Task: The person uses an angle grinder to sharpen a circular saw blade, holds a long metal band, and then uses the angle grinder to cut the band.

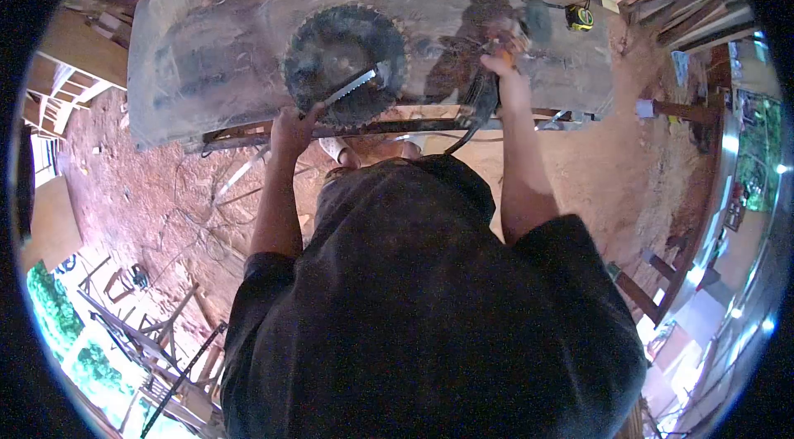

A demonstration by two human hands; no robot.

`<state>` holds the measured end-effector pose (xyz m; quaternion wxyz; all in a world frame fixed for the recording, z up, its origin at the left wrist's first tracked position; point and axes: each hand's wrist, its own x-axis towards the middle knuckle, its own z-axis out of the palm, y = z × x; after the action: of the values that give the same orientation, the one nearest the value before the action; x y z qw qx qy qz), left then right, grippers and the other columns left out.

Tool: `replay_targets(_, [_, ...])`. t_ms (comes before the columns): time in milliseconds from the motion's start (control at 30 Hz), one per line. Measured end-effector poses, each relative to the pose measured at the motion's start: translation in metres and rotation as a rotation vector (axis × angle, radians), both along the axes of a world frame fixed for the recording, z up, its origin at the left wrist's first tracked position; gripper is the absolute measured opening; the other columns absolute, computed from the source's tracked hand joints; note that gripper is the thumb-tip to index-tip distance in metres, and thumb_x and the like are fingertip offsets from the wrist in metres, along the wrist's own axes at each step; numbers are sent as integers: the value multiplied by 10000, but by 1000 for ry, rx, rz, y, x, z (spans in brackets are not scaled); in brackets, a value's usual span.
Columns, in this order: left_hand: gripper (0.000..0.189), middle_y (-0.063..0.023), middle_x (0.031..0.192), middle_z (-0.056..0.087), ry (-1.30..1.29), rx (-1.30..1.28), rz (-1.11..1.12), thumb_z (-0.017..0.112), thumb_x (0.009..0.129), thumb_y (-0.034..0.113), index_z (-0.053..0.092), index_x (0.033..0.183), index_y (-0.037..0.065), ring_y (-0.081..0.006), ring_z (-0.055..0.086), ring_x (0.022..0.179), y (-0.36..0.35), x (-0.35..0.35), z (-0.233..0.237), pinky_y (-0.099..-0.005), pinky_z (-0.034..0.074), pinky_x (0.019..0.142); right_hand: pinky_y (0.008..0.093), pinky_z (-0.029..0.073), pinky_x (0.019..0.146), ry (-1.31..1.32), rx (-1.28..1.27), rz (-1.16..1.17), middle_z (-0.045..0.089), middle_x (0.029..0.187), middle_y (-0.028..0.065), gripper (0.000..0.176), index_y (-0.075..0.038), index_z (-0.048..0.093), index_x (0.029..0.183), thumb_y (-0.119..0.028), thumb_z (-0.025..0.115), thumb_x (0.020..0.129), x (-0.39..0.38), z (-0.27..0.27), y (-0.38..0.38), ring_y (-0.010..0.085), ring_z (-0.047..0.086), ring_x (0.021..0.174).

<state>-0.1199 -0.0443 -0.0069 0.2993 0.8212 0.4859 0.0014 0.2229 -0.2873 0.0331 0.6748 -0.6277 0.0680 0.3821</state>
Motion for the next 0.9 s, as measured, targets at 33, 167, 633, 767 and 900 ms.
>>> replay_targets(33, [665, -309, 898, 693, 0, -33, 21, 702, 866, 610, 718, 869, -55, -477, 684, 917, -1, 2, -1, -511, 528, 776, 509, 560, 891, 34, 165, -37, 683, 1085, 182, 558, -14, 602, 1213, -253, 810, 754, -10, 5, -2, 342, 670, 1035])
replay_targets(167, [629, -303, 820, 660, -212, -236, 20, 728, 868, 565, 673, 771, -53, -472, 674, 859, -2, 14, 22, -511, 509, 731, 474, 583, 837, 262, 797, 4, 670, 1084, 162, 530, -62, 532, 1292, -293, 741, 863, -62, 26, 8, 312, 682, 954])
replay_targets(633, [621, -277, 745, 642, -197, -127, -284, 708, 888, 528, 635, 714, -63, -453, 659, 740, -27, 54, 106, -507, 500, 680, 501, 529, 948, 291, 655, -225, 688, 1033, 128, 450, -86, 588, 1200, -292, 710, 820, -59, -11, 19, 327, 660, 990])
replay_targets(767, [581, -272, 729, 660, -254, -203, -215, 766, 851, 498, 663, 747, -64, -431, 678, 705, -47, 73, 102, -484, 515, 649, 510, 537, 914, 359, 661, -251, 687, 978, 134, 381, -76, 586, 1154, -272, 653, 834, -78, 1, 35, 345, 660, 947])
replay_targets(900, [590, -274, 736, 667, -267, -302, -320, 770, 851, 491, 652, 739, -77, -396, 702, 709, -57, 84, 99, -459, 519, 636, 510, 534, 924, 320, 615, -268, 685, 1025, 162, 374, -35, 623, 1091, -313, 629, 840, -71, -23, 34, 350, 653, 984])
